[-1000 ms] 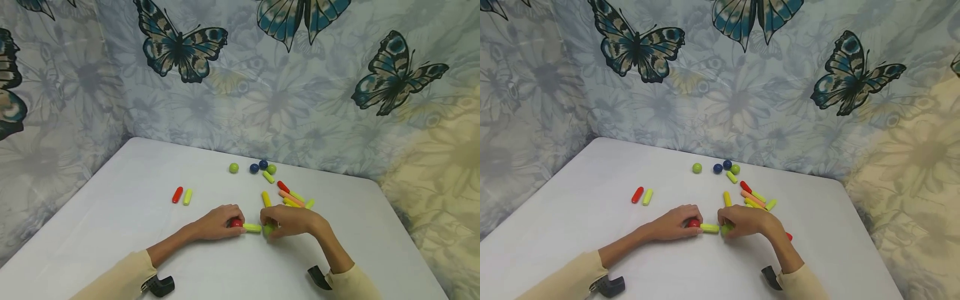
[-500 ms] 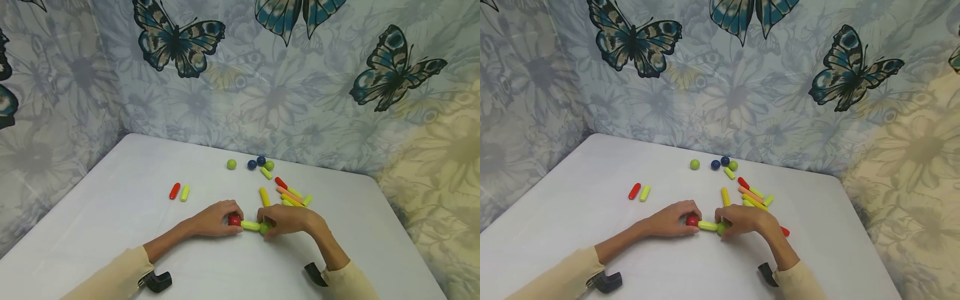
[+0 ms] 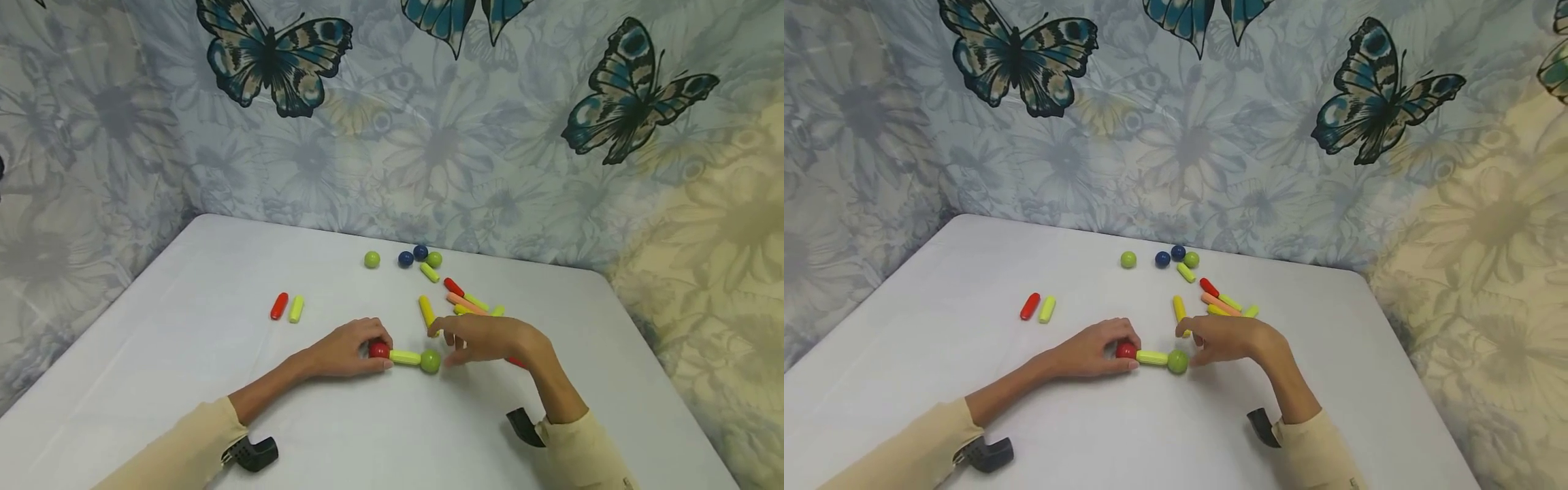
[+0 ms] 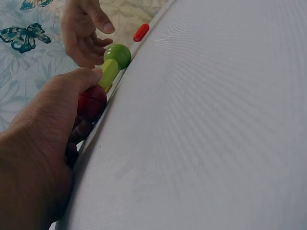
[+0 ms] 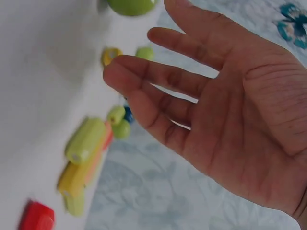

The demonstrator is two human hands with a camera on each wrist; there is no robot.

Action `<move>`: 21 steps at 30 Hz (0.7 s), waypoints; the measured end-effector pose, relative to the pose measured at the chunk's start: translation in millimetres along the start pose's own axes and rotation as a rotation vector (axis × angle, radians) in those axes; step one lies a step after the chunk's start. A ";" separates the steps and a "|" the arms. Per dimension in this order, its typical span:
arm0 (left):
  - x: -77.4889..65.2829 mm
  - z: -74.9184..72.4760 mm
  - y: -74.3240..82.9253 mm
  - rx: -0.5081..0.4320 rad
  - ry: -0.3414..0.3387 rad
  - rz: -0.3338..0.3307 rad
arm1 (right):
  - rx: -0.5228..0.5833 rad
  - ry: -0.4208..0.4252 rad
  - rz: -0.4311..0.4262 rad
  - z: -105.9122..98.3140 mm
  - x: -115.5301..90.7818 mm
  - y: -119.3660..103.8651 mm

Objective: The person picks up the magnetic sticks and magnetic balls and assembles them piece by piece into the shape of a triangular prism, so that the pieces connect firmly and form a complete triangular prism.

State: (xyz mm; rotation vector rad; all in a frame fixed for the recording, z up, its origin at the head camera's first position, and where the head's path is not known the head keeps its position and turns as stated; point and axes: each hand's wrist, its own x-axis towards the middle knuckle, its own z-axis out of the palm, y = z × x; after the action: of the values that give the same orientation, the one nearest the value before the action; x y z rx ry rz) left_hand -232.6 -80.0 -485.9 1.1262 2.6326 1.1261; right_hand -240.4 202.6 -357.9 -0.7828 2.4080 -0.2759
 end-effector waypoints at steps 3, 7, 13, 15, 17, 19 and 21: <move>1.1 -0.3 1.9 -0.004 0.000 -0.005 | -0.013 0.045 -0.001 -8.5 -10.8 4.8; 1.0 -1.2 3.5 -0.012 0.000 -0.011 | 0.005 0.090 -0.003 -17.2 -24.6 9.1; -0.8 -1.1 2.7 -0.028 -0.017 -0.026 | 0.008 0.136 -0.014 -23.4 -38.3 19.1; -1.2 -1.5 3.1 -0.029 -0.021 -0.027 | 0.011 0.136 0.015 -25.5 -41.7 22.4; -1.1 -2.0 3.4 -0.024 -0.024 -0.028 | 0.019 0.124 0.065 -27.5 -45.2 25.7; -0.5 -2.6 3.6 -0.021 -0.025 -0.025 | 0.011 0.094 0.140 -29.2 -49.2 29.8; 0.5 -3.2 3.8 -0.018 -0.025 -0.015 | -0.004 0.057 0.237 -29.8 -52.3 34.5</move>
State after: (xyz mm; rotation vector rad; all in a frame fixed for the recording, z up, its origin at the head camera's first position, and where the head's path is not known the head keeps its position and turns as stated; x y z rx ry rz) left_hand -231.8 -79.8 -481.0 1.1081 2.6032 1.1230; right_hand -239.9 261.8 -321.7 -0.4906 2.5261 -0.2009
